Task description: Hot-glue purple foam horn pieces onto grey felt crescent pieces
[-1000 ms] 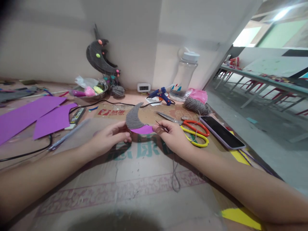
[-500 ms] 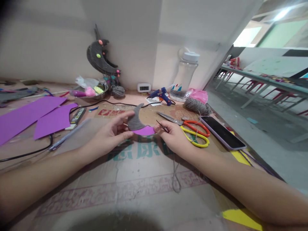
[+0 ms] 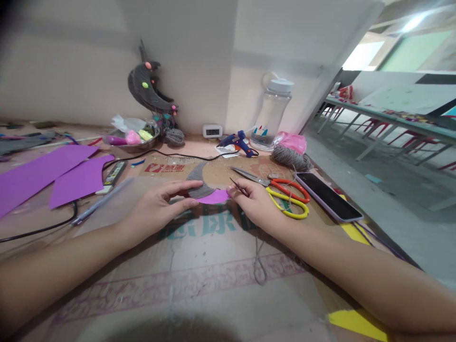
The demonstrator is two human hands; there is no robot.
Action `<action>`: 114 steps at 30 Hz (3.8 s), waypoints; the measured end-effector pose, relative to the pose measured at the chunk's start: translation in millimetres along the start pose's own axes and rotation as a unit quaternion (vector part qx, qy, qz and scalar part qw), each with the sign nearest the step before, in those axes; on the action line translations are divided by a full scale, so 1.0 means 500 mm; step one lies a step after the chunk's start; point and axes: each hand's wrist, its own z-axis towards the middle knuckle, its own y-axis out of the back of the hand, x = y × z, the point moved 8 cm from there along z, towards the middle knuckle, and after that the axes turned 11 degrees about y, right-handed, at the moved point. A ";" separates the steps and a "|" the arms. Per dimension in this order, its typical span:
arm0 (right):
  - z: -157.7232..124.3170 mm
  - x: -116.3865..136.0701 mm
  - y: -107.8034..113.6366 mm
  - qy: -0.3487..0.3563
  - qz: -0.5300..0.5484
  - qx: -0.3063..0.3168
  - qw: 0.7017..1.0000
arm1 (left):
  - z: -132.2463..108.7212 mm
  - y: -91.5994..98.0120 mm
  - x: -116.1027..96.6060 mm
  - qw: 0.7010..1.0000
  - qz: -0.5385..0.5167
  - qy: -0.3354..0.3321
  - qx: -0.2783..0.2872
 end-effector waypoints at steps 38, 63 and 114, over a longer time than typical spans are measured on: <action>-0.006 0.053 0.048 0.187 -0.177 -0.088 0.962 | 0.027 0.000 0.043 0.983 -0.139 0.117 0.035; -0.021 0.050 -0.035 -0.056 0.071 0.046 0.995 | -0.011 -0.005 -0.020 0.997 0.070 -0.012 -0.011; -0.027 0.094 -0.022 0.306 -0.312 0.082 0.896 | -0.012 -0.040 -0.006 0.991 0.076 0.021 0.107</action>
